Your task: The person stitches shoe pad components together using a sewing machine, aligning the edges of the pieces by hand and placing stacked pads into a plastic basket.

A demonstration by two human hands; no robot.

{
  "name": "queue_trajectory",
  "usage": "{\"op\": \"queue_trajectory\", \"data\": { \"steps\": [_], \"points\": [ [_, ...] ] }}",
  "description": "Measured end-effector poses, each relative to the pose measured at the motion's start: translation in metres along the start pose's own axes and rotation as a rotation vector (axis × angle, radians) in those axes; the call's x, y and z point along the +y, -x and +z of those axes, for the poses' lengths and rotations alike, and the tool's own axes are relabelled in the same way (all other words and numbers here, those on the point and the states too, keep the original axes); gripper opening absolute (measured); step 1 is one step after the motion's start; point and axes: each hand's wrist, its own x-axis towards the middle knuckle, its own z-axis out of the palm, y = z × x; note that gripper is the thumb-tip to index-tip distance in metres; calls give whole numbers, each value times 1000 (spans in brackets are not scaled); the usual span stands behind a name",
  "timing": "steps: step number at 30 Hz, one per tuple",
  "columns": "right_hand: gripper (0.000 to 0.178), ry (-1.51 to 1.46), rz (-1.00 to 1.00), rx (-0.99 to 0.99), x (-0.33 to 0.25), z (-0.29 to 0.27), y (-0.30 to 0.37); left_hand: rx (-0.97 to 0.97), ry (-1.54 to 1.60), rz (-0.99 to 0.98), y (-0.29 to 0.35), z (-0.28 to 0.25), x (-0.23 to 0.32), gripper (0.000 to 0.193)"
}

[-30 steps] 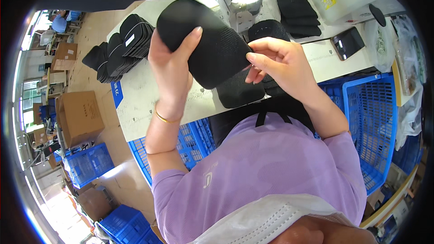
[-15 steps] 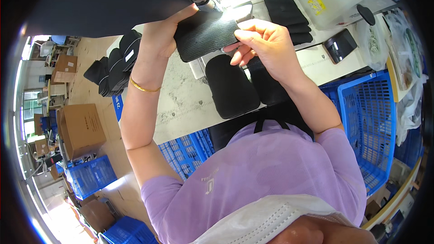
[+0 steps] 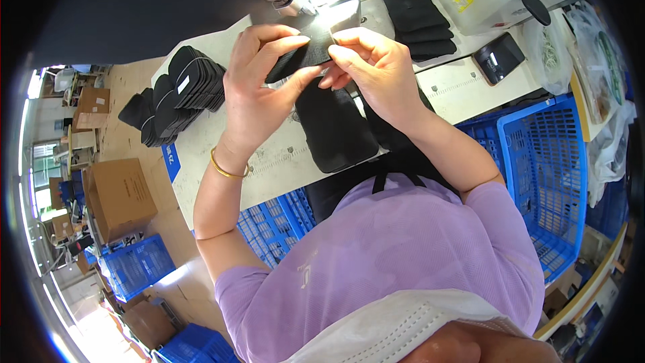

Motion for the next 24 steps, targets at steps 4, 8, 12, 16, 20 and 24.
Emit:
{"op": "queue_trajectory", "data": {
  "steps": [4, 8, 12, 16, 20, 24],
  "points": [
    [25, -109, -36, -6, 8, 4, 6, -14, -6, 120, 5, -2, -11, 32],
    [33, -277, 5, -115, 12, 15, 18, 43, -353, 307, 9, 9, 4, 29],
    [34, -327, 1, -119, 11, 27, 24, 84, -401, 336, 9, 10, 6, 35],
    [36, -381, 12, -122, 10, 31, 27, 49, -432, 369, 12, 9, 3, 35],
    [39, -405, 22, -126, 12, 33, 24, 50, -466, 423, 10, 8, -1, 32],
    [40, -403, 14, -122, 13, 34, 18, 52, -496, 435, 10, 8, -5, 31]
  ]
}}
